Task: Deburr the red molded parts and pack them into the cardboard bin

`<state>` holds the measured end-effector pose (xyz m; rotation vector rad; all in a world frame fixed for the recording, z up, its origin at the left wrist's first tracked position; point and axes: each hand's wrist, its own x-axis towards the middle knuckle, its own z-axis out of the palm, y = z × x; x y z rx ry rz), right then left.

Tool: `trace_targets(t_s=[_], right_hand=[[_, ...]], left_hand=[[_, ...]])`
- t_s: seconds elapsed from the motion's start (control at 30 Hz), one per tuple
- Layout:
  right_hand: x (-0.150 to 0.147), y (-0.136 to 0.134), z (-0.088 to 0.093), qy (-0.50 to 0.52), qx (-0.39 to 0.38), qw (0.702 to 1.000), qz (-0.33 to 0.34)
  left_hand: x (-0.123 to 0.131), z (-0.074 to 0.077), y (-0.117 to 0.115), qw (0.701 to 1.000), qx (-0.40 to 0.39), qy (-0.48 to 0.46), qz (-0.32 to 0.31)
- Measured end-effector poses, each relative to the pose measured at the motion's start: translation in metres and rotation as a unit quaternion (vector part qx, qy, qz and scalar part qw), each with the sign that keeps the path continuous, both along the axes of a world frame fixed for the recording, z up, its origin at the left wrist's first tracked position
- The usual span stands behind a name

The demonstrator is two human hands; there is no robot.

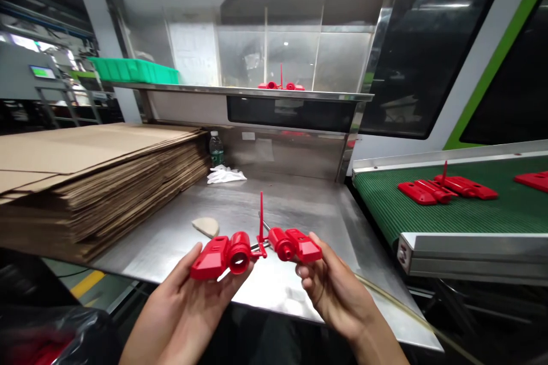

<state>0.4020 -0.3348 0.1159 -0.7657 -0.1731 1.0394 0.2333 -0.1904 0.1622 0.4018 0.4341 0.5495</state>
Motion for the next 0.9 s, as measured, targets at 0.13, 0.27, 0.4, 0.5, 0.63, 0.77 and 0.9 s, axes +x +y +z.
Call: trace_targets(t_s=[0.13,0.27,0.4,0.5,0.63,0.77,0.9], right_hand=[[0.009,-0.006,-0.021,-0.012,0.003,1.000,0.018],[0.003,-0.011,-0.029,-0.078,0.039,0.996,0.005],[-0.005,-0.014,-0.036,-0.222,0.014,0.974,0.036],[-0.006,-0.013,-0.042,-0.256,-0.014,0.966,0.036],[-0.011,-0.014,-0.043,-0.296,-0.089,0.951,0.005],[-0.023,-0.014,-0.041,-0.582,-0.125,0.787,-0.163],[-0.026,-0.014,-0.045,-0.788,-0.055,0.562,-0.246]], left_hand=[[-0.002,-0.005,-0.006,0.997,0.062,-0.005,-0.045],[-0.016,-0.023,-0.005,0.990,0.118,0.033,-0.062],[-0.022,-0.045,0.005,0.984,0.158,0.034,-0.069],[-0.017,-0.054,0.011,0.979,0.186,0.045,-0.065],[-0.011,-0.055,0.017,0.979,0.173,0.087,-0.070],[-0.009,-0.060,0.026,0.983,0.058,0.129,-0.120],[-0.008,-0.070,0.033,0.977,-0.050,0.125,-0.167]])
